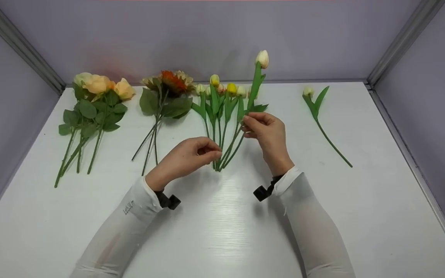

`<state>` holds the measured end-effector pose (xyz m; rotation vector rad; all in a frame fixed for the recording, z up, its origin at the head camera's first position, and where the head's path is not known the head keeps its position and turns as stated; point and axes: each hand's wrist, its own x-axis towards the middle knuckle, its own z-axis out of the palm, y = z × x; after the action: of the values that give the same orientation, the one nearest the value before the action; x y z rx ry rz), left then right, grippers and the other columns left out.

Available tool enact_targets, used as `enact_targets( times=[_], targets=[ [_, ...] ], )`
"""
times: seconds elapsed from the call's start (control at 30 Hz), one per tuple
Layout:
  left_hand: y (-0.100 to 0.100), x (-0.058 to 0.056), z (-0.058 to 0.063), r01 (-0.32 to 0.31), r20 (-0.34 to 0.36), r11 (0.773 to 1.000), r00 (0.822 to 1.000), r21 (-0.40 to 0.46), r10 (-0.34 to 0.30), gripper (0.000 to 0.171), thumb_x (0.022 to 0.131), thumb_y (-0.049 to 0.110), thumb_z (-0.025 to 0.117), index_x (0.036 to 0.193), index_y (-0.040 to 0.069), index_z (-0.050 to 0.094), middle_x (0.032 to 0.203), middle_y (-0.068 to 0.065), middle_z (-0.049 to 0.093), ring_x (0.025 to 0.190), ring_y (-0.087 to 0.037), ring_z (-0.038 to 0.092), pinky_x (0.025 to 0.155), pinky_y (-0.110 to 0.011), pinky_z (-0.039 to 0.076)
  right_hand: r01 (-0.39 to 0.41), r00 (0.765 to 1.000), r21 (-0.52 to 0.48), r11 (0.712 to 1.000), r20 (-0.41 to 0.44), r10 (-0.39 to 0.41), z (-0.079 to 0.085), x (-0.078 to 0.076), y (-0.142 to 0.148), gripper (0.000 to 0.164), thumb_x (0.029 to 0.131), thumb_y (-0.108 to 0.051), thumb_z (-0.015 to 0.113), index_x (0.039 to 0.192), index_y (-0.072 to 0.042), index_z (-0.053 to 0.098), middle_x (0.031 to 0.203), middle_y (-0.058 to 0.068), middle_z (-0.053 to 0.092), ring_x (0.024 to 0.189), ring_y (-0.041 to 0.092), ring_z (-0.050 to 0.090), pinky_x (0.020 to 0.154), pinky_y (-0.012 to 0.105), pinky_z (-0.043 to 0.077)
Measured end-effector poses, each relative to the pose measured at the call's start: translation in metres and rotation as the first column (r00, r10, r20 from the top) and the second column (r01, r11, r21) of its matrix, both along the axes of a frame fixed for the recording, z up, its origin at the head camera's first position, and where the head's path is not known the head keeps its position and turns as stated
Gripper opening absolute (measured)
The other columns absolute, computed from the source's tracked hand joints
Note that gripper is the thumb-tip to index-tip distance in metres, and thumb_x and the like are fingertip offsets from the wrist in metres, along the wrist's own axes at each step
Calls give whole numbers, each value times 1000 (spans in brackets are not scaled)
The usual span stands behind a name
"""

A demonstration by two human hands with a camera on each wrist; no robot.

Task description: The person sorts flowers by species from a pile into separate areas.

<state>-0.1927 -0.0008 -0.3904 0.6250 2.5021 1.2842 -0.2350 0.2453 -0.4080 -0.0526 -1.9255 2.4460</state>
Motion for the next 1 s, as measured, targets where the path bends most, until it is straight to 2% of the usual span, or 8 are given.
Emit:
enact_targets(
  times=[0.13,0.23,0.37,0.57,0.73,1.0],
  targets=[
    [-5,-1,5,-39,-42,999,998,-18,38,25,103,43,62,116,25,73,103,16,67,93,-6,63,82,-33,53,6,995,132,991,101,-19,-9,-19,15,41,91,-17,81,120,8,67,96,12,74,81,20,71,72,29,60],
    [-8,-2,7,-60,-50,998,997,-17,59,27,103,44,62,117,25,73,105,16,67,95,-6,62,84,-33,52,-24,985,227,974,172,-15,-14,-33,21,41,93,-18,78,123,7,65,97,11,73,81,18,71,74,28,60],
    [-10,-2,8,-55,-47,998,997,-11,55,28,103,44,61,118,25,73,107,15,67,96,-6,62,85,-33,52,-58,970,291,955,242,-14,-20,-46,18,39,95,-17,76,124,7,64,100,12,72,82,17,71,75,28,61],
    [-12,-2,6,-41,-40,999,998,4,41,28,104,43,61,119,24,72,110,15,67,98,-5,62,86,-32,52,-101,953,281,954,304,11,-30,-56,1,41,96,-12,74,128,9,62,101,14,73,82,17,73,76,29,61],
    [-12,-1,6,-46,-34,999,998,15,47,26,103,44,61,117,25,73,104,16,68,94,-4,63,82,-33,53,-113,937,270,956,349,13,-35,-59,-2,42,95,-13,75,128,9,62,96,12,74,79,16,73,76,29,61],
    [-12,-2,6,-47,-21,999,999,15,47,24,103,43,62,115,25,74,103,16,68,93,-5,63,82,-33,52,-110,950,321,941,312,5,-41,-60,-4,37,94,-12,76,122,10,67,90,13,74,74,18,73,72,32,61]
  ],
)
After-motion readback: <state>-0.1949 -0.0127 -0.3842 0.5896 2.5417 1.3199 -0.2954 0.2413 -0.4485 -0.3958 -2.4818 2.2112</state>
